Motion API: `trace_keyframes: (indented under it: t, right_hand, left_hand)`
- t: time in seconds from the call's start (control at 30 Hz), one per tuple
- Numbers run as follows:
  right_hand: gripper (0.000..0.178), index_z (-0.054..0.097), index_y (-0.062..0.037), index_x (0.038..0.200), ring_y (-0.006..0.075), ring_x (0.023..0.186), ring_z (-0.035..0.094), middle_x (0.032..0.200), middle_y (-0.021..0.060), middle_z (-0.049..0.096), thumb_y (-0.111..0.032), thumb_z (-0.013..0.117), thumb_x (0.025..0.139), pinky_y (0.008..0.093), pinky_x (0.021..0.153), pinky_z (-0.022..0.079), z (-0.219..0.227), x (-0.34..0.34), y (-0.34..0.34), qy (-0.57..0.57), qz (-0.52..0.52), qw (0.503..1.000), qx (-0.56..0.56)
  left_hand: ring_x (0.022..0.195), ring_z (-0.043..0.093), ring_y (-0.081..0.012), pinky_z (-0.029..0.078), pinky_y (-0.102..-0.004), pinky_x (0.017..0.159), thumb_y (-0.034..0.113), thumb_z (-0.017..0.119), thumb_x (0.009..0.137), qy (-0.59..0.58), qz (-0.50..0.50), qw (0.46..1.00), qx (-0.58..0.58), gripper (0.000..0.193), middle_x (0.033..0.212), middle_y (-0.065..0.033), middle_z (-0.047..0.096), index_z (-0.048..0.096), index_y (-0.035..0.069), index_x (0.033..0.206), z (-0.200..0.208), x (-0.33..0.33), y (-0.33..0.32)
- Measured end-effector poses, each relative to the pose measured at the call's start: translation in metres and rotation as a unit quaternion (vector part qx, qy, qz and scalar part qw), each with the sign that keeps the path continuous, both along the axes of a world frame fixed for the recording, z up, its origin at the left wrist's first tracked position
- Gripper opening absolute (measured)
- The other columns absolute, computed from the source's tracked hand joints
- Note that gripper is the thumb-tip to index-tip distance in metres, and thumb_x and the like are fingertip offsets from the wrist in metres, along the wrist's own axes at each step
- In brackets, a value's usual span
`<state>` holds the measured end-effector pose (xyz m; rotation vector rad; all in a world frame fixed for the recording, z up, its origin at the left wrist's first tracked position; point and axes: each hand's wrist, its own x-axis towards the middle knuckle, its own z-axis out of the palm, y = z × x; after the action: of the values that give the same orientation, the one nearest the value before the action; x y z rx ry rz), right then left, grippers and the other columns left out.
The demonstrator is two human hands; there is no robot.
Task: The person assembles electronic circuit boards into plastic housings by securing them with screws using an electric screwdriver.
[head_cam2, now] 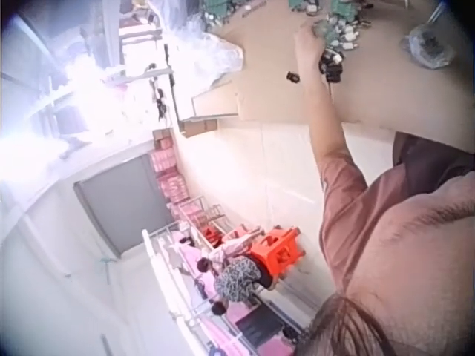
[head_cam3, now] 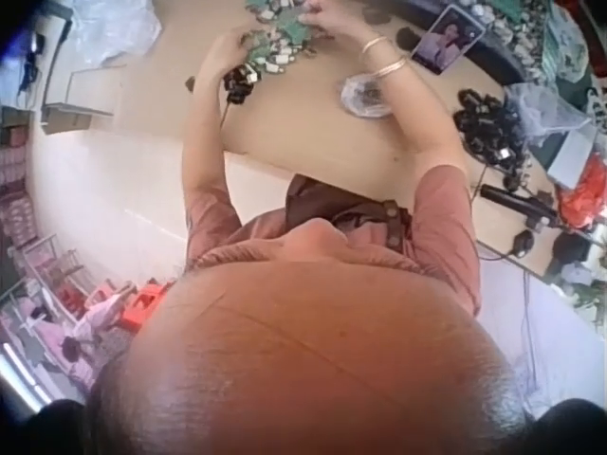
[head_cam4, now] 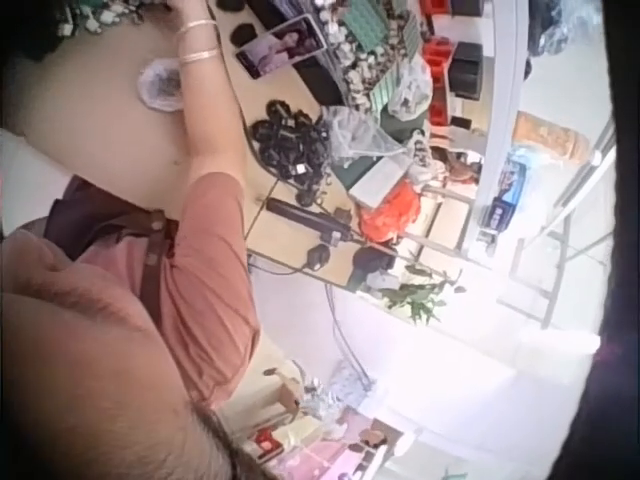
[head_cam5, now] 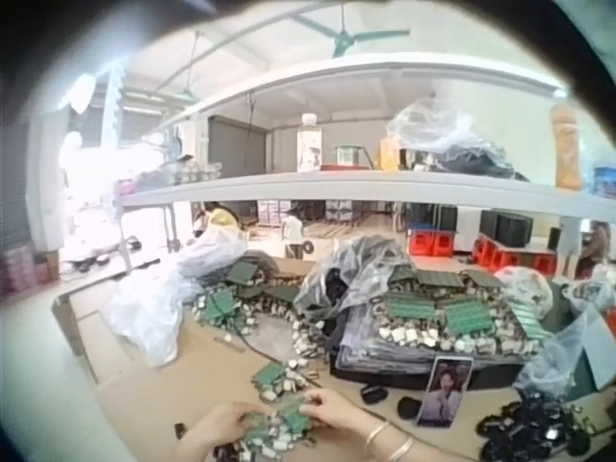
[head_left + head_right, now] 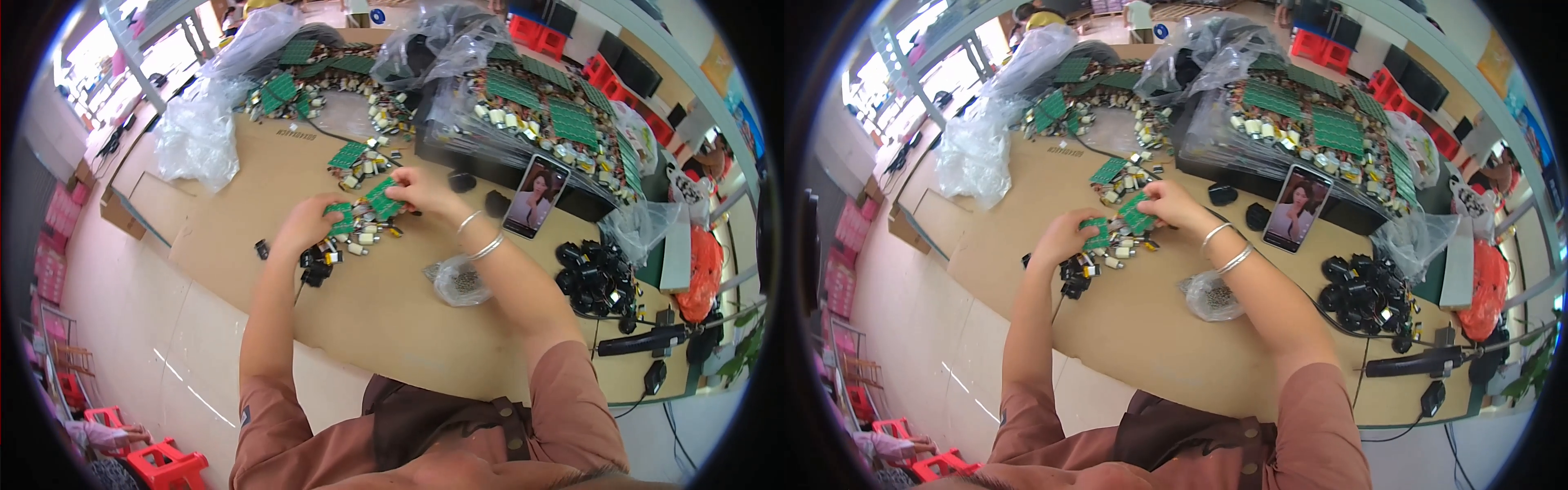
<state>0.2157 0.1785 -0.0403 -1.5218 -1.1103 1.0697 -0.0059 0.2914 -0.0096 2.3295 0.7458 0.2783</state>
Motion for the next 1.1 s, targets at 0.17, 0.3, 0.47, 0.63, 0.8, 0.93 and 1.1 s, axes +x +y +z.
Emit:
trace_keyframes:
  t: [0.17,0.3,0.47,0.63,0.8,0.93,1.1]
  right_hand:
    - [0.010,0.057,-0.0064,0.084,0.0062,0.053,0.051,0.068,-0.0015,0.057,-0.014,0.063,0.088,0.0194,0.046,0.041,0.012,0.002,-0.013,0.091,-0.046,0.993,-0.053]
    - [0.010,0.057,-0.0077,0.091,0.0052,0.056,0.052,0.072,-0.0028,0.057,-0.016,0.062,0.089,0.0177,0.046,0.040,0.008,0.008,-0.012,0.151,0.055,0.985,-0.062]
    - [0.010,0.058,-0.0107,0.095,0.0052,0.057,0.050,0.074,-0.0041,0.057,-0.018,0.062,0.090,0.0183,0.049,0.042,0.015,0.010,-0.015,0.222,0.011,0.975,-0.002]
    - [0.016,0.060,-0.0065,0.100,0.0058,0.061,0.049,0.078,-0.0032,0.057,-0.019,0.058,0.090,0.0187,0.055,0.041,0.018,0.007,-0.017,0.197,0.020,0.980,-0.018]
    - [0.017,0.062,-0.0109,0.102,0.0034,0.064,0.051,0.082,-0.0057,0.060,-0.023,0.059,0.090,0.0183,0.058,0.042,0.020,0.016,-0.020,0.036,0.019,0.997,-0.064]
    - [0.018,0.062,-0.0121,0.103,0.0038,0.065,0.051,0.082,-0.0063,0.060,-0.025,0.058,0.090,0.0174,0.059,0.042,0.018,0.002,-0.013,0.025,0.037,0.998,-0.037]
    - [0.016,0.057,-0.0024,0.094,0.0086,0.058,0.058,0.078,0.0027,0.062,-0.013,0.066,0.086,0.0218,0.050,0.048,0.012,-0.009,-0.019,0.030,-0.112,0.993,-0.001]
  left_hand:
    - [0.090,0.062,-0.0308,0.047,-0.0383,0.079,0.013,0.062,0.085,-0.017,-0.010,0.998,-0.062,0.026,0.096,-0.0173,0.065,0.062,0.011,0.111,-0.010,0.015,0.011]
    - [0.088,0.061,-0.0275,0.046,-0.0368,0.080,0.013,0.063,0.084,-0.067,0.057,0.996,-0.018,0.026,0.093,-0.0159,0.065,0.061,0.007,0.110,-0.020,0.026,0.003]
    - [0.086,0.057,-0.0114,0.046,-0.0289,0.078,0.006,0.057,0.088,-0.149,-0.009,0.961,-0.231,0.021,0.093,-0.0048,0.064,0.061,0.003,0.108,-0.012,0.034,-0.004]
    - [0.086,0.057,-0.0104,0.045,-0.0274,0.079,0.005,0.056,0.088,-0.209,-0.028,0.922,-0.324,0.020,0.095,-0.0028,0.063,0.061,0.003,0.107,-0.015,0.034,0.004]
    - [0.094,0.059,-0.0151,0.045,-0.0292,0.084,0.012,0.059,0.087,-0.068,-0.010,0.984,-0.166,0.023,0.103,-0.0059,0.064,0.061,0.004,0.109,-0.015,0.024,0.017]
    - [0.081,0.064,-0.0285,0.049,-0.0335,0.077,0.018,0.065,0.082,-0.220,-0.070,0.940,0.251,0.028,0.092,-0.0135,0.067,0.064,0.003,0.105,-0.017,0.045,-0.005]
    - [0.070,0.064,-0.0235,0.050,-0.0334,0.067,0.017,0.067,0.081,-0.112,-0.013,0.993,-0.026,0.024,0.082,-0.0115,0.068,0.066,0.002,0.099,-0.012,0.066,-0.013]
